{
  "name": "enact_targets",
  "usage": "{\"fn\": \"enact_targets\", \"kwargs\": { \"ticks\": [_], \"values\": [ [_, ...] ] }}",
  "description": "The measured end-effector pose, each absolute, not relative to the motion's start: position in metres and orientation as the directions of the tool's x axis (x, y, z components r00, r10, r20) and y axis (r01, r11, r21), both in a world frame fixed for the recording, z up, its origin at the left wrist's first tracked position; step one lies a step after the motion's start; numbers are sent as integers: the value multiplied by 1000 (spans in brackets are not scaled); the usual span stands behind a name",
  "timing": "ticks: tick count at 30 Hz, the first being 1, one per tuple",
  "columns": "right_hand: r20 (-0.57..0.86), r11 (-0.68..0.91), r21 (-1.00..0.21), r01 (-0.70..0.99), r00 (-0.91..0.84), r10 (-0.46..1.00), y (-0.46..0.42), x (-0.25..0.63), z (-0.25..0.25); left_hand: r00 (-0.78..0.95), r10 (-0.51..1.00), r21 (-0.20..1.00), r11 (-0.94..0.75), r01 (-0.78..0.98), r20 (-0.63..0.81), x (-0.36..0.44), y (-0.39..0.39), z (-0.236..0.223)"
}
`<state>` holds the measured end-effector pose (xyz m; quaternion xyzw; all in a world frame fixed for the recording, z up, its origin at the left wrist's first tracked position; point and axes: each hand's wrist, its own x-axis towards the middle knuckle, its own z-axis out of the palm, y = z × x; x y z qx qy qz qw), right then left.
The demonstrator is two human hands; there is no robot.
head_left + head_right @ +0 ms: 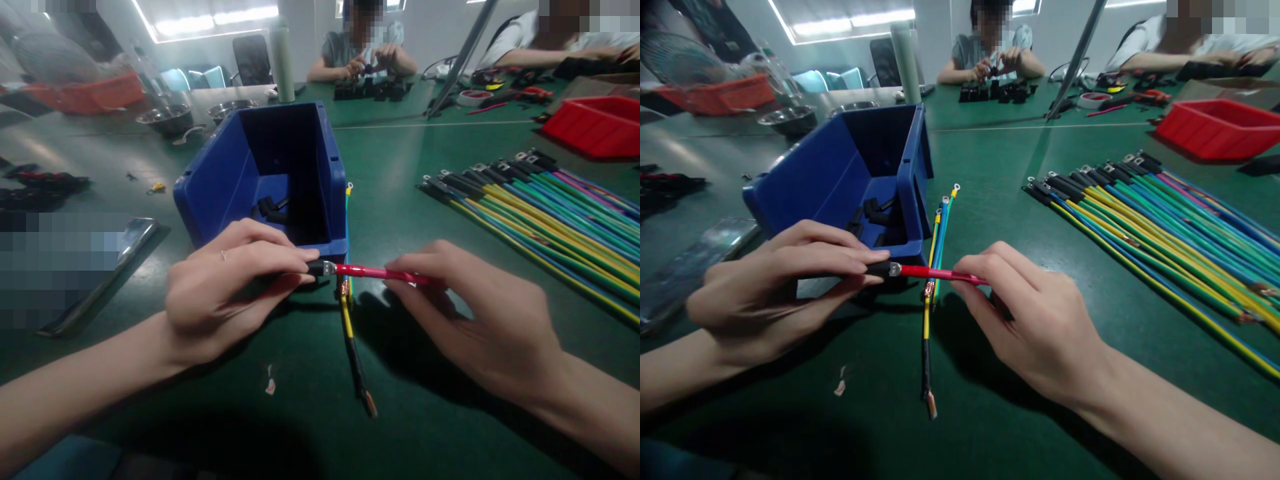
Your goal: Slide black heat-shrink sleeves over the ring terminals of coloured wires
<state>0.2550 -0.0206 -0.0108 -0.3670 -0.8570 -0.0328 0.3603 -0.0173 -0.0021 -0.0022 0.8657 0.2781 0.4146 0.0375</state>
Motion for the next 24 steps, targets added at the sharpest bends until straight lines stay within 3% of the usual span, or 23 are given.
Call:
{"fn": "enact_targets", "kwargs": {
  "ticks": [10, 24],
  "values": [
    [649, 725, -130, 676, -495, 578, -22, 254, -12, 553, 545, 341, -834, 434, 629, -16, -9, -1],
    [606, 743, -164, 649, -528, 595, -23, 255, -14, 579, 544, 376, -839, 394, 607, -15, -11, 0]
  ]
}}
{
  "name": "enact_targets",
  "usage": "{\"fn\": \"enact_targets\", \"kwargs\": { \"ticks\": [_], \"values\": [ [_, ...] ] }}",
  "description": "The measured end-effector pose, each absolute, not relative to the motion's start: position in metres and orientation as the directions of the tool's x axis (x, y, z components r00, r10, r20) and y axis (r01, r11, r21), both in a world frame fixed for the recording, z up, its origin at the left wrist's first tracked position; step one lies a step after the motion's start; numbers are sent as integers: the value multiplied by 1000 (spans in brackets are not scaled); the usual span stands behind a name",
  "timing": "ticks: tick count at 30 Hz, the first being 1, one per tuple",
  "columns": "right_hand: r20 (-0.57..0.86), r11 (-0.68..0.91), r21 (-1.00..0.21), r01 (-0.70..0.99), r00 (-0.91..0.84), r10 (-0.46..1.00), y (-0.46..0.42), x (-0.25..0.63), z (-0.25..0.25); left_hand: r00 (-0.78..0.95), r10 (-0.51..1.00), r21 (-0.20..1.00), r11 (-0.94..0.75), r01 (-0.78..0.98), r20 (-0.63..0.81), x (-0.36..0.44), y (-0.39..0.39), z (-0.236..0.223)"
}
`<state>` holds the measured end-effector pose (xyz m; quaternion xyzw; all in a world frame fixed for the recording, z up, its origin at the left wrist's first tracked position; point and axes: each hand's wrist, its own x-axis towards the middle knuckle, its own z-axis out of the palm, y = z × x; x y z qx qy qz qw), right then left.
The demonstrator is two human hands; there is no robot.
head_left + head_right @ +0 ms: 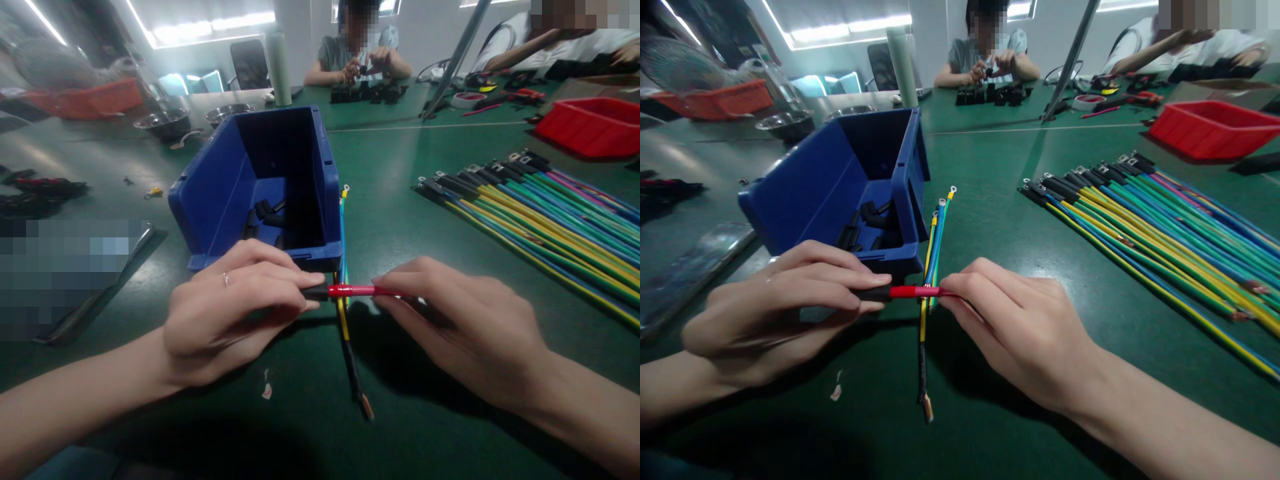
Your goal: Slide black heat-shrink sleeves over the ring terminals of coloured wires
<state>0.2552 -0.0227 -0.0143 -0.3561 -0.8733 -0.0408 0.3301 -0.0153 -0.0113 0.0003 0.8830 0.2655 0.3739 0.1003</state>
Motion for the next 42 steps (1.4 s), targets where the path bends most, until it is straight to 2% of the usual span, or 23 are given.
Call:
{"fn": "enact_targets", "kwargs": {
  "ticks": [7, 11, 17, 28, 42],
  "values": [
    [602, 736, -202, 646, -511, 613, -24, 253, -14, 588, 490, 326, -871, 368, 643, -11, -9, -5],
    [615, 711, -238, 662, -464, 638, -23, 252, -10, 538, 516, 253, -836, 487, 667, -10, -9, -9],
    [672, 714, -211, 668, -431, 602, -21, 254, -6, 499, 475, 126, -803, 582, 725, -13, -3, -8],
    [670, 719, -194, 667, -445, 594, -21, 256, -8, 478, 468, 181, -828, 530, 744, -12, -6, -7],
    [665, 735, -236, 635, -446, 599, -21, 254, -9, 512, 457, 137, -828, 544, 727, -10, -6, 1]
  ]
}}
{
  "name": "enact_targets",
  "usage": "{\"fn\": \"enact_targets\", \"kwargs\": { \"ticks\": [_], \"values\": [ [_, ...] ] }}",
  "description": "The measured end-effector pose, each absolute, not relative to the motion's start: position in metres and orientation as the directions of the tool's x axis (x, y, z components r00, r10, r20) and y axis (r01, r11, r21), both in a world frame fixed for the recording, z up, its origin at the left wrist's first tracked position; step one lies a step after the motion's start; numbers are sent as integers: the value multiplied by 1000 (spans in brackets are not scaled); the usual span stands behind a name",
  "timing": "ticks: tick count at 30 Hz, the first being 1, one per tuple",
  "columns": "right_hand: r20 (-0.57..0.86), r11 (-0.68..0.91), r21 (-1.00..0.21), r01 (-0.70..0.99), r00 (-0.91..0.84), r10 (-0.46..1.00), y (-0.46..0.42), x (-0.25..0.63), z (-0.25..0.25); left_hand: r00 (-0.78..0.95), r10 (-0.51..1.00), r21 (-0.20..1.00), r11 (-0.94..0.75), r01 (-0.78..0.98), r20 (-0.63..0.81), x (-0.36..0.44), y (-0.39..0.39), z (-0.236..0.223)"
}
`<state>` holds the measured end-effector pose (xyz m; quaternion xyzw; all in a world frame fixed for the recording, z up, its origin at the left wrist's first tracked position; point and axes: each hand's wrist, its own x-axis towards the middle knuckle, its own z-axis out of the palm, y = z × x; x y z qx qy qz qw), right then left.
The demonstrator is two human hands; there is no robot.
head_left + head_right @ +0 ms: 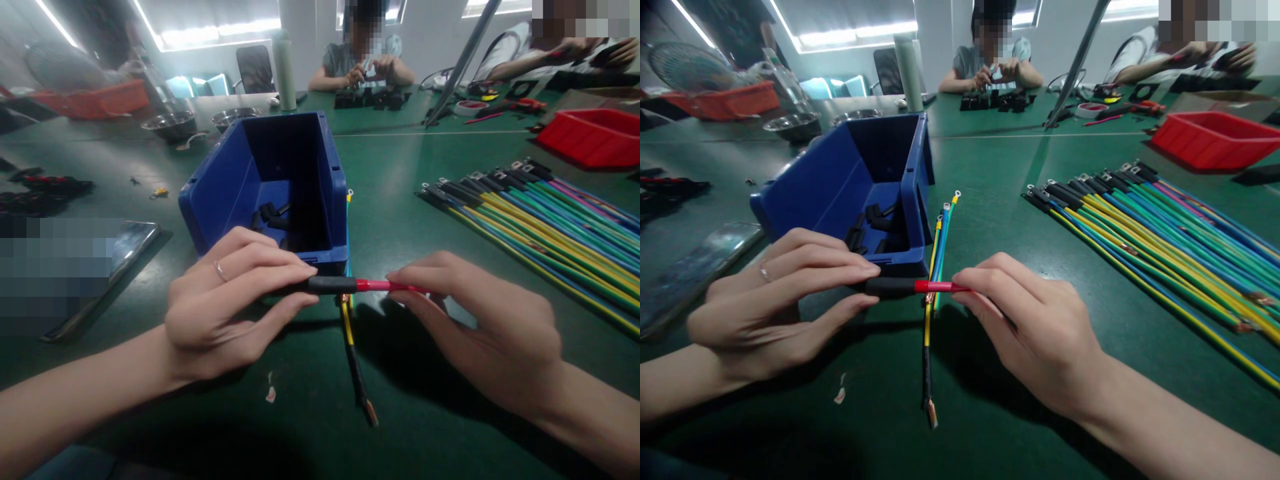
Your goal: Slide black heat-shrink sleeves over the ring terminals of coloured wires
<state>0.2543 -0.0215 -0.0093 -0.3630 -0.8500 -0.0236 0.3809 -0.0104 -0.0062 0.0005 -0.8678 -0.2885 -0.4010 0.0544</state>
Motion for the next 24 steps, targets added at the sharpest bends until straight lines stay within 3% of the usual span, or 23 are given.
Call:
{"fn": "enact_targets", "kwargs": {
  "ticks": [19, 24],
  "values": [
    [643, 741, -52, 669, -545, 537, -24, 257, -14, 555, 444, 114, -841, 528, 704, -10, -9, 1],
    [640, 745, -60, 664, -547, 539, -25, 256, -17, 565, 432, 113, -852, 511, 704, -9, -9, 1]
  ]
}}
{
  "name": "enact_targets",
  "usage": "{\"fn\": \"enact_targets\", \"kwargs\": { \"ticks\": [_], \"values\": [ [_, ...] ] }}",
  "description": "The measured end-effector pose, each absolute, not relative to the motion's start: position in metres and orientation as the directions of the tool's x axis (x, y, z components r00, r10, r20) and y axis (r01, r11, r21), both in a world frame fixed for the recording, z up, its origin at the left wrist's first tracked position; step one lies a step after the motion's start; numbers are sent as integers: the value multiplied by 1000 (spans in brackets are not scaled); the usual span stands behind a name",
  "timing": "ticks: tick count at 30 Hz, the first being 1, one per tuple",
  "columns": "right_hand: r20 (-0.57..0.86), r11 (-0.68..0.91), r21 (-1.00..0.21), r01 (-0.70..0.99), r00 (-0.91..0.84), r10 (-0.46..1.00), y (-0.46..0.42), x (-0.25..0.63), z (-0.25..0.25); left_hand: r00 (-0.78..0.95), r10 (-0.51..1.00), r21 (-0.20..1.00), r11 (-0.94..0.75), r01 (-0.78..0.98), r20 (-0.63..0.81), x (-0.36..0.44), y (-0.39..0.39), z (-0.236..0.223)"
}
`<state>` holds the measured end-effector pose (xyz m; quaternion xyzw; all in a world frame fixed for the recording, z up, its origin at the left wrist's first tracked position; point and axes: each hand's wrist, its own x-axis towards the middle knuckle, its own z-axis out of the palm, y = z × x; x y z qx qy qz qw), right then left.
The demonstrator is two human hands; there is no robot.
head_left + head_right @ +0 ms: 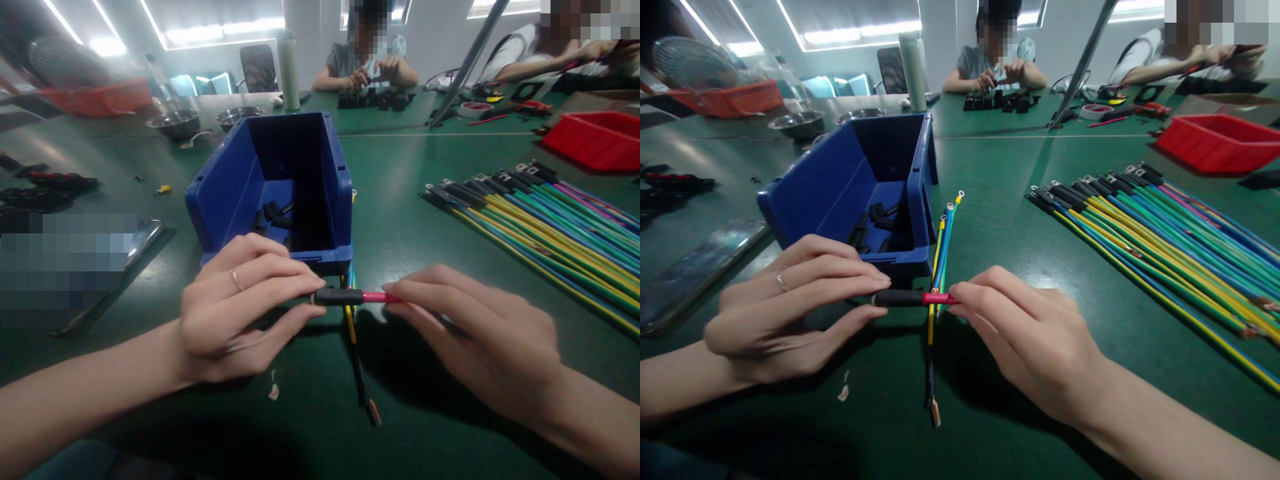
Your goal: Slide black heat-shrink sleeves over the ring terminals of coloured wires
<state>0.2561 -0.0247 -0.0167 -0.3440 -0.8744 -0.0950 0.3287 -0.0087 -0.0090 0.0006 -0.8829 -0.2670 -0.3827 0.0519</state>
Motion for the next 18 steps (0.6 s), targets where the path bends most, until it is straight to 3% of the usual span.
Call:
{"fn": "enact_targets", "kwargs": {
  "ticks": [18],
  "values": [
    [610, 747, -18, 664, -585, 534, -29, 253, -19, 580, 435, 123, -858, 498, 689, -10, -9, -2]
  ]
}}
